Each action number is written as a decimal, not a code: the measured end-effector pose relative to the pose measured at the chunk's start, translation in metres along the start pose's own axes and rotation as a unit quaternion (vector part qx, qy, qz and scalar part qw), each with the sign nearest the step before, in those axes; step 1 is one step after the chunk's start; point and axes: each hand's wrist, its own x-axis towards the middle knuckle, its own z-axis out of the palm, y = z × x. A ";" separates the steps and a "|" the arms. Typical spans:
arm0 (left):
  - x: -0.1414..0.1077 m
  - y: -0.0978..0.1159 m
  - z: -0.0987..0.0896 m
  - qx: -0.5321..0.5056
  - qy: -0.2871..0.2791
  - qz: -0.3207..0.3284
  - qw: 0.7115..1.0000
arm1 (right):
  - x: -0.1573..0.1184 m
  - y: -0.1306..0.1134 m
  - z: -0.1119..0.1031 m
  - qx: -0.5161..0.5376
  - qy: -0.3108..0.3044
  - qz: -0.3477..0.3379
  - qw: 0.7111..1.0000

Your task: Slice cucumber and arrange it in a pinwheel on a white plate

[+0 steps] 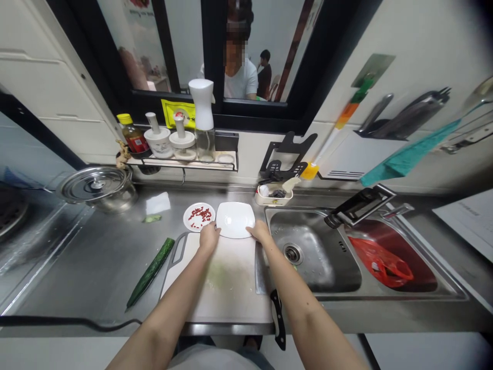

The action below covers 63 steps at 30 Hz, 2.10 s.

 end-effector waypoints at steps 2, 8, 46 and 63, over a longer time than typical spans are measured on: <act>-0.002 -0.001 0.000 -0.016 0.012 0.008 1.000 | -0.003 0.001 0.001 0.001 -0.004 0.002 1.000; -0.013 0.000 -0.001 -0.075 0.043 0.018 0.996 | -0.014 -0.002 0.001 0.028 0.022 0.003 0.999; -0.086 -0.169 -0.090 0.056 0.072 -0.041 0.995 | -0.196 0.061 0.007 -0.015 -0.095 0.133 0.986; -0.115 -0.112 -0.059 -0.087 -0.133 0.203 0.966 | -0.194 0.075 0.014 0.045 -0.067 0.126 0.989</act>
